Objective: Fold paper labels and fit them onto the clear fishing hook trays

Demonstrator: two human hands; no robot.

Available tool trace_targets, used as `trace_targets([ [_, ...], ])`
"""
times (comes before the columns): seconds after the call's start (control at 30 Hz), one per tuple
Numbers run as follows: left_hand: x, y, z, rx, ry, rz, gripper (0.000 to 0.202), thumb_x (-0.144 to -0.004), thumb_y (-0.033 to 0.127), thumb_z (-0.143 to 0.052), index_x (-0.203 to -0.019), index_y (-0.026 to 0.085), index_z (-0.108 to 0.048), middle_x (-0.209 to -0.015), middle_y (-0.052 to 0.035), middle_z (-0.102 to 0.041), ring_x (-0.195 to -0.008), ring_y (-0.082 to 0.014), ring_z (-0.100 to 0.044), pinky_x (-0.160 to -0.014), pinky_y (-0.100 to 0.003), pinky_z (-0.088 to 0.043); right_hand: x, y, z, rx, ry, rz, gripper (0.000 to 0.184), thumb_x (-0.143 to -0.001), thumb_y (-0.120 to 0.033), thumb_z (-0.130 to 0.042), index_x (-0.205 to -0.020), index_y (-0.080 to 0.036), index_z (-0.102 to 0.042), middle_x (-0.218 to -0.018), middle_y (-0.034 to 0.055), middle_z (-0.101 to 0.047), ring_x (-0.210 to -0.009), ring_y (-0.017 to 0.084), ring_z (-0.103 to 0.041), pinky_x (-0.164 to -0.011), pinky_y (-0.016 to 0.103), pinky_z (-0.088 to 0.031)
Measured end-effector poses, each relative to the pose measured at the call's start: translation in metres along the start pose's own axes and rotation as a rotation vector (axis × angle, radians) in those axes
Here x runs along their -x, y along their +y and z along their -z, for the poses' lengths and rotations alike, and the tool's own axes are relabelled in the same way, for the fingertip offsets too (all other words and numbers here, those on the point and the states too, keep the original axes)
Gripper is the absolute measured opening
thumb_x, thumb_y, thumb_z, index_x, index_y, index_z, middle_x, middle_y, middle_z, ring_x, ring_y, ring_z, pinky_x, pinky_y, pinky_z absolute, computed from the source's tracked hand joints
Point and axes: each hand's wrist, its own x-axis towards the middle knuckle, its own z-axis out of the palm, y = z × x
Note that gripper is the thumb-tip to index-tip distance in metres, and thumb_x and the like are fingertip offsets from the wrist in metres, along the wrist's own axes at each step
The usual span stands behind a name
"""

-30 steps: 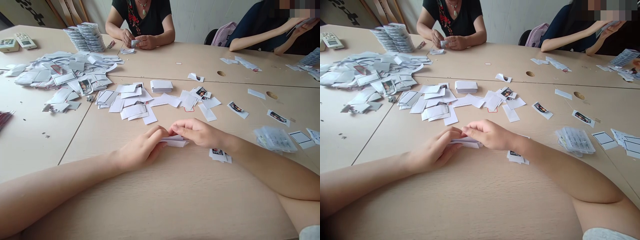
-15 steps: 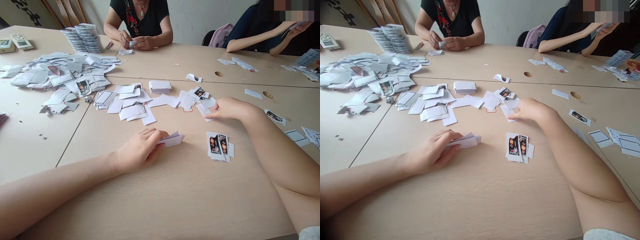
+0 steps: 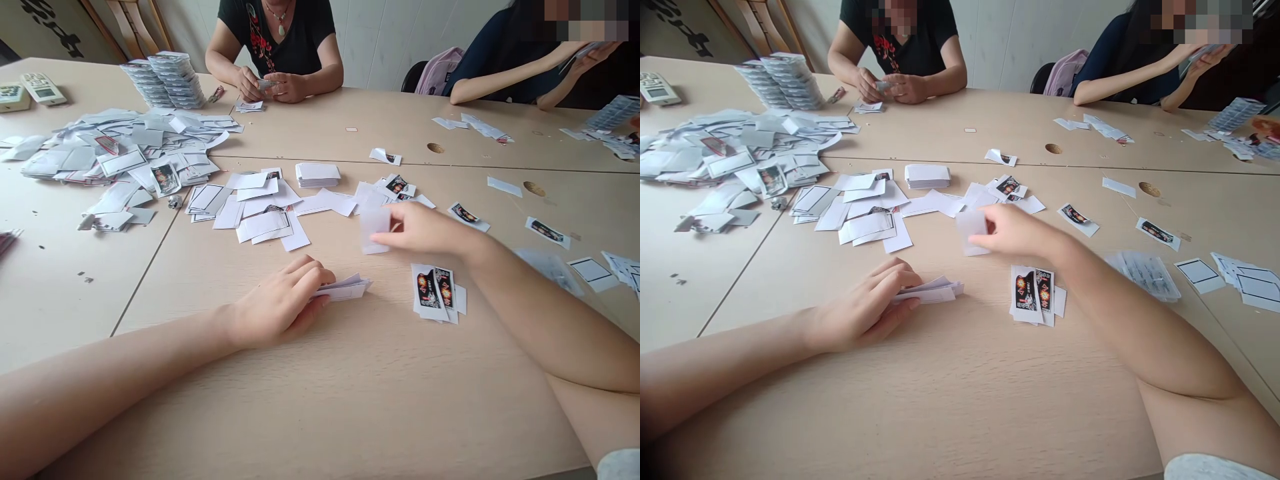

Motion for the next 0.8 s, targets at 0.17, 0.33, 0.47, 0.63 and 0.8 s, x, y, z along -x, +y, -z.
trace_targets([
  [0.17, 0.001, 0.000, -0.005, -0.172, 0.131, -0.001, 0.010, -0.085, 0.008, -0.046, -0.093, 0.014, -0.048, -0.098, -0.0130, -0.047, -0.093, -0.0226, -0.044, -0.077, -0.037, -0.045, 0.009, -0.042, -0.039, -0.125, -0.277, 0.222, 0.029, -0.091, -0.035, -0.043, -0.070, -0.017, -0.050, -0.069, -0.0012, -0.049, -0.060, 0.010, -0.043, -0.056, 0.025, -0.034],
  [0.33, 0.001, -0.001, -0.006, -0.225, 0.146, -0.068, 0.012, -0.083, 0.007, -0.048, -0.094, 0.012, -0.046, -0.123, -0.0225, -0.041, -0.125, -0.0337, -0.034, -0.095, -0.049, -0.039, 0.019, -0.050, -0.044, -0.321, -0.453, 0.189, 0.043, -0.096, -0.048, -0.030, -0.077, -0.018, -0.053, -0.070, -0.0009, -0.048, -0.062, 0.011, -0.045, -0.059, 0.026, -0.036],
  [0.47, 0.001, 0.000, -0.003, -0.105, 0.123, -0.025, 0.014, -0.086, 0.010, -0.047, -0.099, 0.014, -0.046, -0.110, -0.0143, -0.053, -0.104, -0.0229, -0.051, -0.087, -0.039, -0.045, 0.018, -0.049, -0.040, -0.394, -0.497, 0.133, 0.059, -0.093, -0.061, -0.021, -0.083, -0.018, -0.061, -0.064, -0.0008, -0.048, -0.060, 0.012, -0.046, -0.059, 0.028, -0.037],
  [0.63, 0.003, -0.001, -0.003, -0.052, 0.081, 0.047, 0.008, -0.089, 0.012, -0.044, -0.096, 0.015, -0.044, -0.085, -0.0046, -0.052, -0.070, -0.0122, -0.051, -0.060, -0.023, -0.045, -0.007, -0.019, -0.035, -0.213, -0.025, 0.090, 0.064, -0.094, -0.059, -0.020, -0.086, -0.014, -0.066, -0.082, 0.0086, -0.064, -0.076, 0.018, -0.058, -0.071, 0.031, -0.043],
  [0.8, 0.004, -0.003, -0.006, -0.080, 0.114, 0.013, 0.022, -0.089, 0.010, -0.045, -0.111, 0.014, -0.043, -0.087, -0.0046, -0.056, -0.073, -0.0123, -0.052, -0.064, -0.023, -0.045, -0.018, 0.013, -0.018, 0.384, 0.161, 0.084, 0.037, -0.089, -0.043, -0.046, -0.110, -0.016, -0.060, -0.112, 0.0124, -0.061, -0.093, 0.025, -0.056, -0.077, 0.036, -0.042],
])
